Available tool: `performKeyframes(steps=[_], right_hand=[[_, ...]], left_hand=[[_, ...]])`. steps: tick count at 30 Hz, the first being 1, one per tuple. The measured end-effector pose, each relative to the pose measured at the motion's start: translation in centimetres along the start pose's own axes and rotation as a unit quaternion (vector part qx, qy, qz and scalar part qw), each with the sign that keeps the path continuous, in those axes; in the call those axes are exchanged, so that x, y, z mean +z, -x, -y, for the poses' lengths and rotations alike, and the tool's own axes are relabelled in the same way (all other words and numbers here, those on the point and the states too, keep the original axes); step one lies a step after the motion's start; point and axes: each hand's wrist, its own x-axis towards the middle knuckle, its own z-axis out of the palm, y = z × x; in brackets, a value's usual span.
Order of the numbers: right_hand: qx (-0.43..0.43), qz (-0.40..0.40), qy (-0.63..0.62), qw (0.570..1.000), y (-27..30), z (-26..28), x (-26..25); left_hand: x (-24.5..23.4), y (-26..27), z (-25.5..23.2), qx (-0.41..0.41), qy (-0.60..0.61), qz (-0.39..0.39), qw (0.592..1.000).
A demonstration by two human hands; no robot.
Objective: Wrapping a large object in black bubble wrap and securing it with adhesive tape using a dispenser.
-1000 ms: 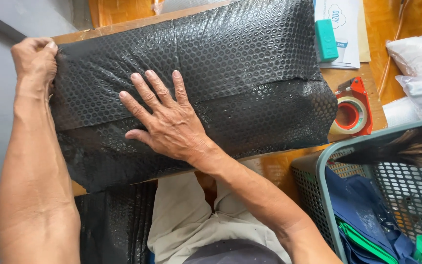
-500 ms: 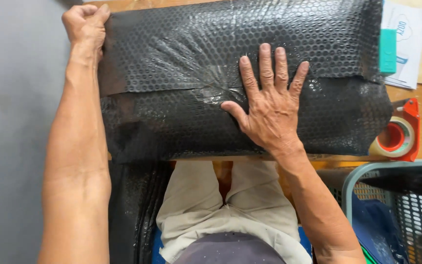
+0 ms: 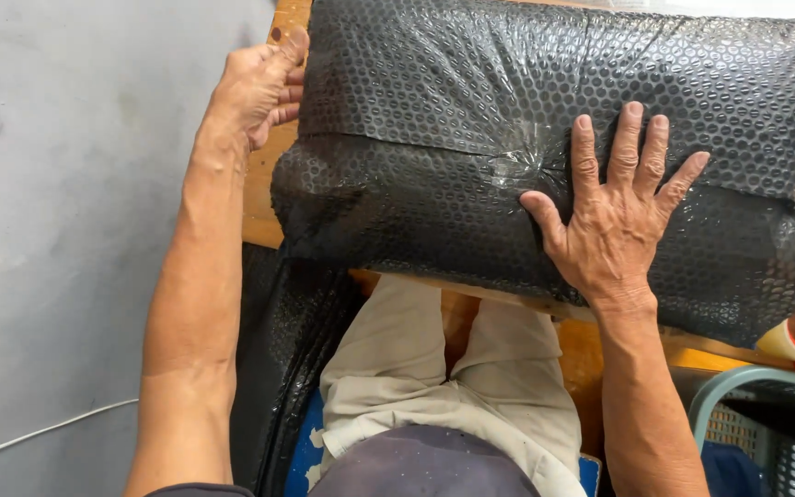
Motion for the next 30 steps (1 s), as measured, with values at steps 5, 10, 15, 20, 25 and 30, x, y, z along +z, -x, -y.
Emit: performKeyframes(steps=[5,10,15,20,25,30], right_hand=[[0.008,0.010,0.002,1.000,0.0,0.6,0.1],[-0.001,-0.018,0.005,1.000,0.7,-0.7,0.8],[0.042,-0.013,0.035,0.998,1.5,-2.2,0.5],[0.043,0.002,0.067,0.997,3.4,-4.8,-0.4],[0.197,-0.261,-0.099,0.940,9.6,-9.7,-5.0],[0.360,-0.157,0.041,0.919,20.4,-24.5,-7.0]], left_hand=[[-1.7,0.1,4.8,-0.030,0.024,0.059,0.997],[-0.2,-2.5,9.8,0.031,0.263,0.086,0.960],[0.0,-4.8,13.3,0.050,0.094,0.057,0.993],[0.5,-4.9,13.2,0.079,0.088,0.067,0.991],[-0.7,-4.7,14.4,0.080,0.009,-0.011,0.997],[0.4,-1.4,11.1,0.180,-0.066,-0.039,0.981]])
